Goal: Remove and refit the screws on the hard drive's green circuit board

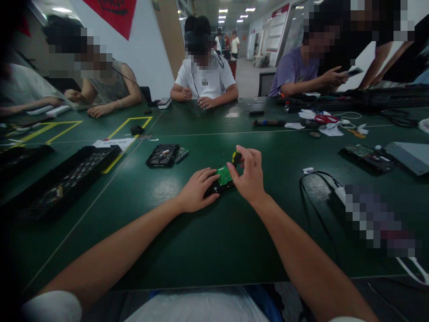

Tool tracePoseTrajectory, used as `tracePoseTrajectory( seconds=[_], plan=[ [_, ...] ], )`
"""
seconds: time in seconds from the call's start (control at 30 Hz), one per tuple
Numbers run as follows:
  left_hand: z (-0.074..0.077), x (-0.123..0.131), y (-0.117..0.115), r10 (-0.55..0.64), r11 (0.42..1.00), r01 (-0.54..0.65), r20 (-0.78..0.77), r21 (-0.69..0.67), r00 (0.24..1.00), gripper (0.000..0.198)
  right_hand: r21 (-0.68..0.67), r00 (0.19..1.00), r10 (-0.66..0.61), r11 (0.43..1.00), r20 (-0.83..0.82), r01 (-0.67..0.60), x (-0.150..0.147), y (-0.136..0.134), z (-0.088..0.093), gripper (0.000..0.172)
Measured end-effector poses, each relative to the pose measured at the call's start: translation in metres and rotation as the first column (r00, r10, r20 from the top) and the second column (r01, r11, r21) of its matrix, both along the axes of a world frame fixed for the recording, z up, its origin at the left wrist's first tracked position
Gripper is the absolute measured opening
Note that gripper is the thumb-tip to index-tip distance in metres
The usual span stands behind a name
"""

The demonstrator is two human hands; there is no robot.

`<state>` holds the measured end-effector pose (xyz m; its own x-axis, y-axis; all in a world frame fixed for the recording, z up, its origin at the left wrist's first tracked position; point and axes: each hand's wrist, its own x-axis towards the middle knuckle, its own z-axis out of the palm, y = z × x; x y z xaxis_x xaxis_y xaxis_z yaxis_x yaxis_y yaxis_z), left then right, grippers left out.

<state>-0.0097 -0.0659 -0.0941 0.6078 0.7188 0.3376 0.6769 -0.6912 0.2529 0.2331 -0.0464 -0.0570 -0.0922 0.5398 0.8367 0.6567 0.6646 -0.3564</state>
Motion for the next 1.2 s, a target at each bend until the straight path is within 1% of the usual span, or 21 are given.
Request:
tracePoseTrajectory(
  seconds=[0.07,0.27,0.37,0.5,0.57,0.73,0.9,0.97,1.2],
  plan=[
    [-0.0006,0.0,0.0004,0.005,1.0,-0.005,-0.002,-0.004,1.0,0.071,-0.006,1.0,0.007,1.0,-0.003,-0.007,-0.0001,-0.0004,0.0005,0.066],
    [0.0003,0.0003,0.0002,-0.008,1.0,0.008,0.018,-0.015,1.0,0.07,-0.023,0.996,0.074,0.997,-0.042,-0.075,-0.0005,0.002,-0.004,0.076],
    [0.0012,0.0003,-0.0003,-0.001,1.0,0.001,0.011,-0.01,1.0,0.069,-0.021,0.997,0.064,0.998,-0.044,-0.065,0.0,0.0027,-0.004,0.073],
    [0.0013,0.0002,-0.0001,-0.002,1.0,0.002,-0.002,-0.004,1.0,0.07,0.009,0.999,0.015,1.0,-0.03,-0.015,0.0002,0.0021,-0.0011,0.066],
    [0.0013,0.0003,0.0001,-0.006,1.0,0.006,0.005,-0.005,1.0,0.069,0.01,1.0,0.003,1.0,-0.016,-0.003,-0.0002,0.0018,-0.0006,0.067],
    [0.0017,0.0004,-0.0005,0.0,1.0,0.001,0.02,-0.016,1.0,0.069,-0.002,0.999,0.052,0.999,-0.012,-0.052,-0.0008,0.0017,-0.0027,0.075],
    [0.0009,0.0004,-0.0004,-0.002,1.0,0.002,0.012,-0.007,1.0,0.07,-0.003,1.0,0.005,1.0,0.007,-0.005,0.0001,0.0012,-0.002,0.068],
    [0.0005,0.0005,-0.0001,0.0,1.0,0.0,0.0,-0.004,1.0,0.07,-0.006,1.0,-0.003,1.0,0.007,0.003,0.0002,0.0008,-0.0014,0.068],
    [0.0018,0.0011,-0.0004,-0.005,1.0,0.005,0.011,-0.006,1.0,0.069,-0.01,1.0,0.016,1.0,0.006,-0.016,-0.0015,-0.0001,-0.0016,0.079]
  ],
)
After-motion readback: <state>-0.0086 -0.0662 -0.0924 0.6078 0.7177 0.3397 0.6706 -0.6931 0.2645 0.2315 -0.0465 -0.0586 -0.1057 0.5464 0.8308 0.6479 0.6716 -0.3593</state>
